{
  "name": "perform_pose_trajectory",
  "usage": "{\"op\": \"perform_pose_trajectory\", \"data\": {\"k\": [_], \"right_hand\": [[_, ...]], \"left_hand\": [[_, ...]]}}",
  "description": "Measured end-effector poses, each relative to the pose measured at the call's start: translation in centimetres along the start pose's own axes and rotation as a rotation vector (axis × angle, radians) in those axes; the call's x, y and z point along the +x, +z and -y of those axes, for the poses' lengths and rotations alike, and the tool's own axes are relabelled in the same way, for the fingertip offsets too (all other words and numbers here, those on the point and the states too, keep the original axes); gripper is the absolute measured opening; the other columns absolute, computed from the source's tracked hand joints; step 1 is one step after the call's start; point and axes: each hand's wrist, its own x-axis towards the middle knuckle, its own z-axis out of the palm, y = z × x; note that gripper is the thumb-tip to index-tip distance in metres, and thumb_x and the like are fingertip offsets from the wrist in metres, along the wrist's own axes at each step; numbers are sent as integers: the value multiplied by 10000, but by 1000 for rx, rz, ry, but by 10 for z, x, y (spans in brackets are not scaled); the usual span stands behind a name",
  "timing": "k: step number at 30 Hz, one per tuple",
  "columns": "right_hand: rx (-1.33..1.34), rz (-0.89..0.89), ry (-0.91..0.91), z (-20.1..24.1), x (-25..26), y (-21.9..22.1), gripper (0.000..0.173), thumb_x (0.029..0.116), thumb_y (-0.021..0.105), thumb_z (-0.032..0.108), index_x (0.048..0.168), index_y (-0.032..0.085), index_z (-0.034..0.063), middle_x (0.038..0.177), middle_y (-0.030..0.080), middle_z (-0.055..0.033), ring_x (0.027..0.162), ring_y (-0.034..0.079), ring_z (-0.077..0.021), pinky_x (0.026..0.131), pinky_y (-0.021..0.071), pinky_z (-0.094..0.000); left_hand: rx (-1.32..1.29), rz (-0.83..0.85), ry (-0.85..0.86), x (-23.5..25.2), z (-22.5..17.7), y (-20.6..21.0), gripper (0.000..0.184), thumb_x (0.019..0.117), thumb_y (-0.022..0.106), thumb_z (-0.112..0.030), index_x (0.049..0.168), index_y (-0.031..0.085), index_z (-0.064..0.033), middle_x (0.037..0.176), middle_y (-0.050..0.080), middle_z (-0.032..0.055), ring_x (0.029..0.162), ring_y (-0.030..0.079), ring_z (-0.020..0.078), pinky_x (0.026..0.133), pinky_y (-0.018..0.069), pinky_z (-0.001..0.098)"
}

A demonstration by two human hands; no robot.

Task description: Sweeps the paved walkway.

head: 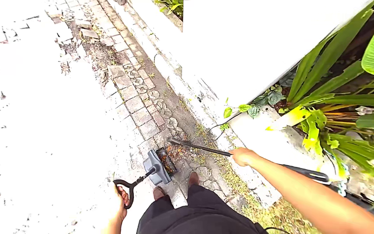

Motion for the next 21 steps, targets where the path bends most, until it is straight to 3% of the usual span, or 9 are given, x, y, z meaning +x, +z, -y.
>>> {"op": "perform_pose_trajectory", "data": {"k": [3,5,8,10,11,13,15,19,21], "right_hand": [[-97,-89,-29,-41,-16,-30,429,1049,488,318,1469,570,350,1197,729,-119,1130,679,-349,922,537,-606],[-157,-155,19,-34,-19,-45,458,1052,486,310,1506,525,355,1167,731,-145,1089,694,-367,878,551,-590],[-115,-190,84,13,5,-31,560,982,596,157,1531,488,188,1236,668,-264,1114,656,-472,865,543,-647],[-109,-157,59,17,31,-27,516,944,639,165,1452,561,134,1273,655,-255,1152,644,-463,892,540,-657],[-106,-111,16,7,37,-33,469,949,630,187,1415,602,150,1256,676,-235,1151,655,-445,905,536,-657],[-51,-2,-65,-31,31,-48,434,1060,514,245,1490,559,206,1287,672,-218,1159,652,-424,943,520,-645],[5,0,-69,-68,18,-66,432,1113,418,322,1526,529,258,1242,688,-199,1075,675,-385,893,535,-604],[-133,-207,-14,-65,25,-55,458,1056,494,334,1511,520,383,1127,744,-149,1034,709,-368,864,556,-611],[-151,-269,29,-27,41,-33,481,996,581,266,1473,549,324,1096,730,-191,1005,706,-412,806,565,-621]], "left_hand": [[2,-30,10,-1,-2,10,573,1101,223,-586,812,473,-158,483,349,-48,340,334,78,333,328,238],[9,-42,16,4,-2,12,571,1105,228,-576,801,470,-157,476,339,-51,336,326,74,332,317,231],[28,-44,15,5,-4,12,566,1106,234,-573,804,466,-154,474,343,-45,337,329,78,335,323,232],[31,-50,15,4,-8,17,557,1109,239,-564,811,467,-152,481,349,-43,340,329,78,336,322,229],[34,-61,18,1,-10,18,557,1110,243,-560,812,469,-147,483,351,-40,340,331,81,336,326,233],[45,-75,9,-3,-8,15,569,1110,245,-562,801,472,-142,480,350,-37,340,338,85,337,335,239],[47,-72,13,0,-6,16,567,1106,247,-573,807,468,-144,485,344,-38,344,336,86,338,331,238],[62,-49,21,3,-6,16,576,1099,245,-591,809,475,-150,494,348,-37,353,330,85,349,323,234],[67,-48,18,4,-6,16,571,1095,254,-598,809,475,-156,495,345,-40,354,325,81,352,318,231]]}}
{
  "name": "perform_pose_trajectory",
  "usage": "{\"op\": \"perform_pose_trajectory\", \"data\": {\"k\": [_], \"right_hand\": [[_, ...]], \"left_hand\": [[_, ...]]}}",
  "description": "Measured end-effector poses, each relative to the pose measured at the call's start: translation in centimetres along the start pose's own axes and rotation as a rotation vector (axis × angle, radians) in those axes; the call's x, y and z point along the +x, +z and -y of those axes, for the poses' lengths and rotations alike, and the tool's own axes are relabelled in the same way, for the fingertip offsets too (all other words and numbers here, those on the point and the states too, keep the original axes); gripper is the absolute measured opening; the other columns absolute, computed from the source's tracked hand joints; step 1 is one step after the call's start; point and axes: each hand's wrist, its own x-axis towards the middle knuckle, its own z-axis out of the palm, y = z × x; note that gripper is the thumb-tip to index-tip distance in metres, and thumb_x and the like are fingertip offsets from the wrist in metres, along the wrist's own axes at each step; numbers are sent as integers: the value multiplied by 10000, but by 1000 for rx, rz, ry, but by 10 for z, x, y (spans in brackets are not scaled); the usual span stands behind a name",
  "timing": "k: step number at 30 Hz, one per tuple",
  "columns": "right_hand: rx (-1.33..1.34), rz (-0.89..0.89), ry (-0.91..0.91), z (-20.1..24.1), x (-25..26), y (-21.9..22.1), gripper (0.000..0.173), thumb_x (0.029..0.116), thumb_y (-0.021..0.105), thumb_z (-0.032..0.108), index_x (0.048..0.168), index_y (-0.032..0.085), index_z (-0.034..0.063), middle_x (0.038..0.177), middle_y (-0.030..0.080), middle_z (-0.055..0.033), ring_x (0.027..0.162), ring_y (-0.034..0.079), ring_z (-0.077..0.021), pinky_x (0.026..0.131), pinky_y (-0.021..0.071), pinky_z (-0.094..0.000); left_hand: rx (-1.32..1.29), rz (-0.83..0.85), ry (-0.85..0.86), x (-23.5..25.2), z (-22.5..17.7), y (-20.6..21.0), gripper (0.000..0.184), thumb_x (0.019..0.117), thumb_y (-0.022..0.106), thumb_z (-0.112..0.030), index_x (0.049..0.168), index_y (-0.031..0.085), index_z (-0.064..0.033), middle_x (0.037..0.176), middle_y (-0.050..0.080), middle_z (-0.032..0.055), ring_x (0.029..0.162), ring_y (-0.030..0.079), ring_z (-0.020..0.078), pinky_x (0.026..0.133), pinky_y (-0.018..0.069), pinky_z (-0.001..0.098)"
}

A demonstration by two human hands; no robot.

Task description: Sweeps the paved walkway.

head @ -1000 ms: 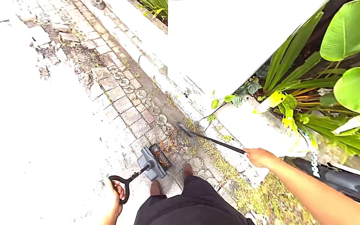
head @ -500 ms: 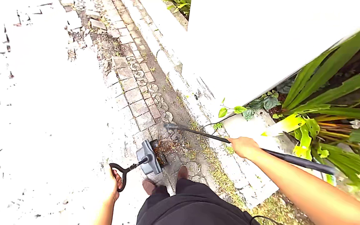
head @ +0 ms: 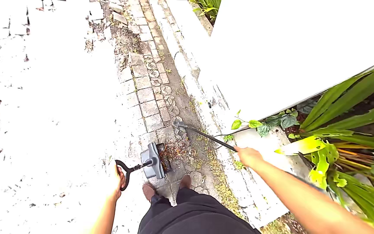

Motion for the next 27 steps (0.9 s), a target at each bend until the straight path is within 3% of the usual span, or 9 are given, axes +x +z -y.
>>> {"op": "perform_pose_trajectory", "data": {"k": [4,6,9,12,15,20,22,24,27], "right_hand": [[114,254,-45,18,5,20,430,1027,546,228,1451,577,160,1247,680,-225,1125,668,-410,915,536,-630],[254,346,-60,-23,-13,18,425,1111,420,311,1514,528,234,1181,669,-220,953,661,-365,807,525,-571],[154,241,1,-57,-38,7,449,1109,403,347,1549,489,330,1231,704,-191,1080,685,-390,901,534,-605],[11,131,99,-20,-47,16,458,1026,516,293,1481,541,260,1193,714,-199,1110,687,-424,876,549,-633],[116,283,71,15,-35,33,430,1033,502,279,1449,581,203,1282,680,-215,1183,657,-415,954,520,-648],[411,528,39,11,-71,48,470,1122,345,423,1578,422,338,905,613,-118,630,535,-194,600,474,-376],[370,462,20,1,-87,43,466,1127,336,403,1570,449,311,1037,663,-152,771,616,-256,710,517,-454],[202,371,20,2,-103,34,459,1122,345,373,1555,479,309,1336,669,-175,1195,652,-373,1010,495,-612],[7,248,140,32,-125,29,431,1068,428,319,1473,550,239,1319,671,-205,1240,632,-429,961,504,-673]], "left_hand": [[6,-24,-18,0,0,-2,569,1098,255,-591,805,463,-149,487,335,-39,344,319,80,341,313,227],[12,-25,-19,2,1,-5,576,1092,257,-602,810,470,-147,487,336,-40,346,322,80,342,312,228],[20,-20,-12,5,3,-8,582,1086,253,-617,813,471,-151,491,339,-41,351,321,81,344,308,227],[16,-10,-11,5,2,-13,576,1089,236,-612,824,470,-156,502,344,-39,360,315,82,355,303,228],[-58,97,-44,3,-10,-16,576,1096,232,-597,848,502,-152,534,385,-29,375,354,86,361,344,229],[-250,265,-112,9,-12,-19,569,1093,219,-601,786,463,-188,506,350,-58,350,330,71,339,331,222],[-195,212,-126,7,-14,-18,555,1091,226,-608,775,428,-199,506,314,-59,360,289,73,348,295,223],[-137,135,-144,-4,-12,-21,555,1089,242,-609,787,430,-183,513,325,-40,364,297,88,352,301,237],[-96,76,-147,-14,-11,-30,552,1106,249,-569,812,444,-145,520,350,-18,368,319,103,357,315,247]]}}
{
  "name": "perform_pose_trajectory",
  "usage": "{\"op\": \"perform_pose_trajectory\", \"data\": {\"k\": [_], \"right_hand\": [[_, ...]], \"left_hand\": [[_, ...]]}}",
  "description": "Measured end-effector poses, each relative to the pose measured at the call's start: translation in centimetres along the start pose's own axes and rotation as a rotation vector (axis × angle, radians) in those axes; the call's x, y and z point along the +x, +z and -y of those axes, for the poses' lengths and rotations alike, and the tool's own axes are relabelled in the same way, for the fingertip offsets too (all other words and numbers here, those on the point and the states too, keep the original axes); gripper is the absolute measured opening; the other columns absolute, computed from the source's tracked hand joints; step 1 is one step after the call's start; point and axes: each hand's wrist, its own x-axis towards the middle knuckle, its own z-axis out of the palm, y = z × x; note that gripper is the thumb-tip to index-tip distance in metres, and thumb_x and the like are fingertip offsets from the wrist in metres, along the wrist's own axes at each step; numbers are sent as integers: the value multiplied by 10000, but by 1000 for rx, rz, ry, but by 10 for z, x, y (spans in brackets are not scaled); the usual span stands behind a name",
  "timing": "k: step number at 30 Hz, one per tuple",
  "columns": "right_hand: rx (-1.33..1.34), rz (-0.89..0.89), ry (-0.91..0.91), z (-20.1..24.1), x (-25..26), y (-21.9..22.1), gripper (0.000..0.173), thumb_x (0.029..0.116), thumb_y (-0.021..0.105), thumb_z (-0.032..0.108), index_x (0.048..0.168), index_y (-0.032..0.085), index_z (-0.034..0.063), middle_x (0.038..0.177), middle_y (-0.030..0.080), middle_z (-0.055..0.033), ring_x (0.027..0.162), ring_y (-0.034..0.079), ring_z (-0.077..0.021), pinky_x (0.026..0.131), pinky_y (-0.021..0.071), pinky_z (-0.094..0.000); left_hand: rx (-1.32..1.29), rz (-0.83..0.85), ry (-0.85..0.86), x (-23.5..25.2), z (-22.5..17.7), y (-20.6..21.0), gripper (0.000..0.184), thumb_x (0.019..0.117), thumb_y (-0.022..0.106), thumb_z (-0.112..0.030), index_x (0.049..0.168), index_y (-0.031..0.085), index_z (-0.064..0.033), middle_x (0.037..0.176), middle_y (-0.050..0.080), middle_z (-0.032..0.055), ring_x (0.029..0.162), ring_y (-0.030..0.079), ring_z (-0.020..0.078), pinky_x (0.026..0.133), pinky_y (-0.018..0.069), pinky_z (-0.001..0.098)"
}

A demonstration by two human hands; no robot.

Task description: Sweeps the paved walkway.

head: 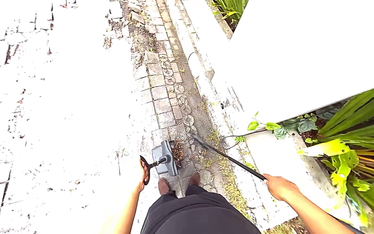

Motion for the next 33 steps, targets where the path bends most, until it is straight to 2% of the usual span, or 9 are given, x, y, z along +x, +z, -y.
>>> {"op": "perform_pose_trajectory", "data": {"k": [5,10,12,16,20,23,27,30,33], "right_hand": [[79,209,-4,58,7,37,405,1041,508,291,1393,615,122,1320,648,-255,1218,629,-444,967,494,-669],[433,338,-5,50,-18,46,457,1108,429,426,1557,457,350,853,599,-93,598,510,-168,581,457,-348],[417,256,-6,34,-26,28,453,1108,429,412,1553,471,339,911,641,-122,660,562,-207,630,488,-395],[28,-46,-25,66,-26,-37,417,1069,484,363,1467,580,281,1254,707,-177,1164,669,-399,961,514,-647],[-24,-143,133,163,10,-40,511,872,731,204,1361,621,103,1278,655,-251,1166,636,-468,872,536,-668],[-105,-27,39,206,3,-34,410,861,709,237,1250,686,108,1247,682,-212,1150,662,-415,874,545,-644],[-115,80,-190,150,-21,-46,404,1065,474,347,1426,615,232,1291,685,-181,1222,636,-401,990,492,-661],[-128,13,-163,100,-30,-70,422,1079,445,382,1484,561,368,1280,708,-134,1201,656,-370,990,503,-634],[-205,-131,-54,124,-20,-73,438,1028,533,353,1458,575,281,1218,711,-177,1129,677,-406,899,540,-635]], "left_hand": [[-77,29,-12,7,13,-17,594,1092,218,-611,780,431,-153,496,326,-26,354,308,97,346,309,247],[-102,60,-20,20,7,-23,625,1078,223,-644,751,438,-157,495,345,-20,358,327,102,351,319,252],[-121,53,-25,24,7,-27,630,1070,229,-660,746,438,-161,495,345,-22,362,330,104,354,323,257],[-159,61,-15,19,6,-32,617,1088,223,-621,747,435,-152,494,346,-22,360,327,101,355,325,251],[-199,64,3,15,10,-25,590,1100,210,-586,757,429,-159,497,349,-24,359,330,100,357,328,247],[-193,59,12,25,8,-23,589,1101,216,-586,762,430,-155,499,343,-23,355,325,102,351,329,251],[-161,54,-8,39,-3,-22,616,1080,233,-639,753,427,-154,487,335,-23,351,323,101,347,321,253],[-156,44,-5,44,-3,-23,630,1058,271,-678,744,445,-160,493,349,-22,361,347,104,357,334,261],[-155,33,1,43,-8,-26,629,1057,276,-678,754,449,-156,495,349,-22,364,346,105,358,332,262]]}}
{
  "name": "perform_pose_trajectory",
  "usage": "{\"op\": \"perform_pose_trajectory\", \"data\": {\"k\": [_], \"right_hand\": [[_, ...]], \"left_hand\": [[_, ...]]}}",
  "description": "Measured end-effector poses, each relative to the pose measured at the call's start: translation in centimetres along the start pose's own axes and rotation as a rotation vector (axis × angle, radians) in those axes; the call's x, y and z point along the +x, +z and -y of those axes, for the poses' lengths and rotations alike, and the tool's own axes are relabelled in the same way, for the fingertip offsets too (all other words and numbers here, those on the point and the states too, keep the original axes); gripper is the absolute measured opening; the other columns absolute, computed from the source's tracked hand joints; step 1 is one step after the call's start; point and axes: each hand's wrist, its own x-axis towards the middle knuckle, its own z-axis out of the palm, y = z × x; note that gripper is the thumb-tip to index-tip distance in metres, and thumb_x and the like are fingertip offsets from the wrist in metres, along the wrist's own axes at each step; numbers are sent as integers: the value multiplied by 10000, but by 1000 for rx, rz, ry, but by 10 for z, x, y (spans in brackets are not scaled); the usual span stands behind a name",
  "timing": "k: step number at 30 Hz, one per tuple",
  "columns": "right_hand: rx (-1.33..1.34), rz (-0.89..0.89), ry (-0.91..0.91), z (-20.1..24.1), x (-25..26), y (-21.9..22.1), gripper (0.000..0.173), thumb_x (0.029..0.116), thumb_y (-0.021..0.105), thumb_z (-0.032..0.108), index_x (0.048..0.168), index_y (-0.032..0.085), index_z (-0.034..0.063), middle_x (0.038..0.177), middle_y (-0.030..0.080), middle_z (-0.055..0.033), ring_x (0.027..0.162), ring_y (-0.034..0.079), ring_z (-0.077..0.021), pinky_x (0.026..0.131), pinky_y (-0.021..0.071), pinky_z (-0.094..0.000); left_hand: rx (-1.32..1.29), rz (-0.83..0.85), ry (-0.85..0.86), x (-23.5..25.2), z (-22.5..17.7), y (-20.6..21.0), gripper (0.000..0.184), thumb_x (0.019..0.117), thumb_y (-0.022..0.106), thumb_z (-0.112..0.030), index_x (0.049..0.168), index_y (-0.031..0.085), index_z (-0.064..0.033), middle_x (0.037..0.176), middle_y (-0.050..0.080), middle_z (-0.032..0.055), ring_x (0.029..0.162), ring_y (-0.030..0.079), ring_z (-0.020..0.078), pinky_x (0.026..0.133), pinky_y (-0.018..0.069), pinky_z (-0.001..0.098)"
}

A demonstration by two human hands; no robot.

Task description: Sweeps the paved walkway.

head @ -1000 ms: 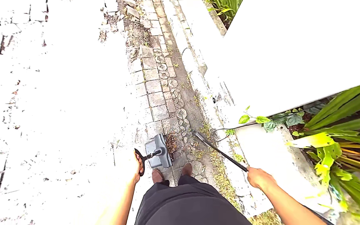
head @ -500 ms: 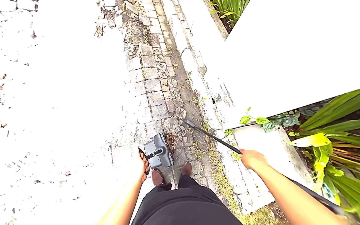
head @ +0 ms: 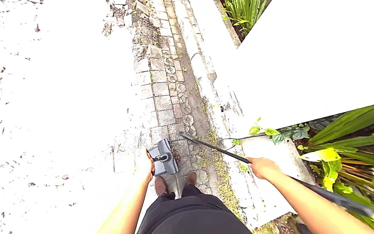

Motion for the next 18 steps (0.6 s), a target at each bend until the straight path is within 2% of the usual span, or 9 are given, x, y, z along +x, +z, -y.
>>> {"op": "perform_pose_trajectory", "data": {"k": [2,4,5,7,9,11,14,17,18], "right_hand": [[39,-13,98,47,18,10,478,939,654,247,1399,598,128,1262,667,-245,1156,648,-460,891,535,-666],[45,53,122,88,27,15,498,864,708,201,1342,625,86,1302,650,-237,1190,634,-448,899,534,-661],[31,94,80,101,23,16,445,863,695,224,1289,657,102,1278,669,-217,1181,648,-427,890,541,-648],[35,173,-58,99,11,18,387,958,584,286,1314,657,151,1264,682,-205,1194,651,-410,915,532,-650],[99,222,-163,63,7,13,406,1060,474,333,1416,621,204,1312,670,-201,1247,620,-409,1007,478,-661],[143,210,-163,21,2,6,414,1088,441,354,1469,594,295,1337,678,-153,1264,619,-375,1048,463,-640],[36,88,-58,13,-6,-1,409,1040,498,340,1434,602,307,1243,714,-139,1172,669,-368,946,530,-622],[26,42,79,64,1,10,433,935,633,252,1353,619,141,1229,686,-220,1147,665,-433,872,550,-647],[50,63,99,80,7,16,437,908,652,245,1329,634,127,1249,679,-221,1159,657,-436,875,545,-657]], "left_hand": [[6,-8,-3,4,0,-2,630,1054,275,-683,756,447,-156,490,350,-22,358,344,103,352,328,256],[8,-7,-6,8,0,-3,624,1065,268,-665,762,452,-151,501,356,-18,370,344,111,364,331,262],[9,-10,-3,10,-1,-5,617,1070,269,-654,765,450,-149,505,356,-16,373,345,113,367,330,263],[10,-17,4,9,-5,-8,616,1071,285,-648,757,452,-145,499,355,-15,367,344,113,361,330,262],[11,-8,5,9,-9,-7,610,1072,281,-647,761,450,-150,499,349,-19,365,334,108,359,323,259],[0,-1,9,11,-8,-6,618,1069,292,-651,748,456,-149,490,355,-19,359,347,108,351,328,261],[-12,-11,24,12,-4,-10,608,1066,321,-647,761,467,-142,493,359,-11,357,357,114,349,335,266],[20,-3,31,13,-7,-10,606,1070,318,-640,756,468,-144,491,364,-14,357,356,107,352,338,261],[18,-5,27,14,-6,-9,608,1072,321,-635,753,473,-139,492,368,-11,359,361,111,354,342,263]]}}
